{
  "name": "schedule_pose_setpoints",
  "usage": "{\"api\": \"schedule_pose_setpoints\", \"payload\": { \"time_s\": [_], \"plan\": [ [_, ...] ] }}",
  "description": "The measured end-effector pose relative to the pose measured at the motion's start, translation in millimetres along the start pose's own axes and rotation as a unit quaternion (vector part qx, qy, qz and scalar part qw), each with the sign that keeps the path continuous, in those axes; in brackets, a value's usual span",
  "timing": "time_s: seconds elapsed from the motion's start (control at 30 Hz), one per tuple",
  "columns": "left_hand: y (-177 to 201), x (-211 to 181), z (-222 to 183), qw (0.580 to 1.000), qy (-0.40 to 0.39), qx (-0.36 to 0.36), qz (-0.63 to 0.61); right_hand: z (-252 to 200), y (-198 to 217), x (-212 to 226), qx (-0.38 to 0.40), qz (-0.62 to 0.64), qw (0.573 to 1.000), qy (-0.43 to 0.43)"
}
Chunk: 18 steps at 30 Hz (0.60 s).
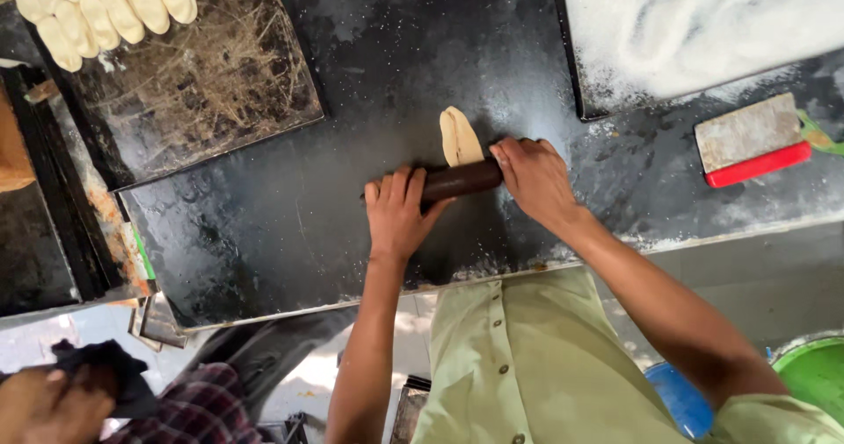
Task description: The person rolls out pieces of dough with a rolling pin on a table, coats the flattened dough in flour or sugar from a tray, and places them onto a metal baking sheet.
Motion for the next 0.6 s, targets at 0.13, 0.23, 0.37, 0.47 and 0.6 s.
{"api": "schedule_pose_setpoints", "payload": {
  "time_s": [0.13, 0.23, 0.37, 0.47, 0.6],
  "plan": [
    [-39, 29, 26, 0.988, 0.050, 0.143, 0.010, 49, -24, -30, 0.011, -0.067, 0.997, -0.044],
    [-43, 79, 77, 0.982, 0.151, 0.105, -0.040, 114, -27, -33, -0.101, -0.064, 0.993, 0.024],
    [-27, 81, 83, 0.984, 0.149, 0.064, -0.080, 122, -39, -42, -0.067, -0.063, 0.995, 0.042],
    [-20, 20, 31, 0.994, 0.058, 0.088, -0.004, 40, -20, -23, -0.041, -0.060, 0.997, 0.040],
    [5, -2, -23, 1.000, 0.011, 0.026, -0.002, 12, 1, -3, 0.018, 0.029, 0.999, -0.027]
  ]
}}
Point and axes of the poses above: each hand's wrist, its own z-axis towards the middle knuckle, its own y-axis out of the back of the hand, x = y × z, the point moved 9 cm from there along z, towards the middle knuckle, and after that the axes turned 3 degrees about z, right-handed, at the moved point
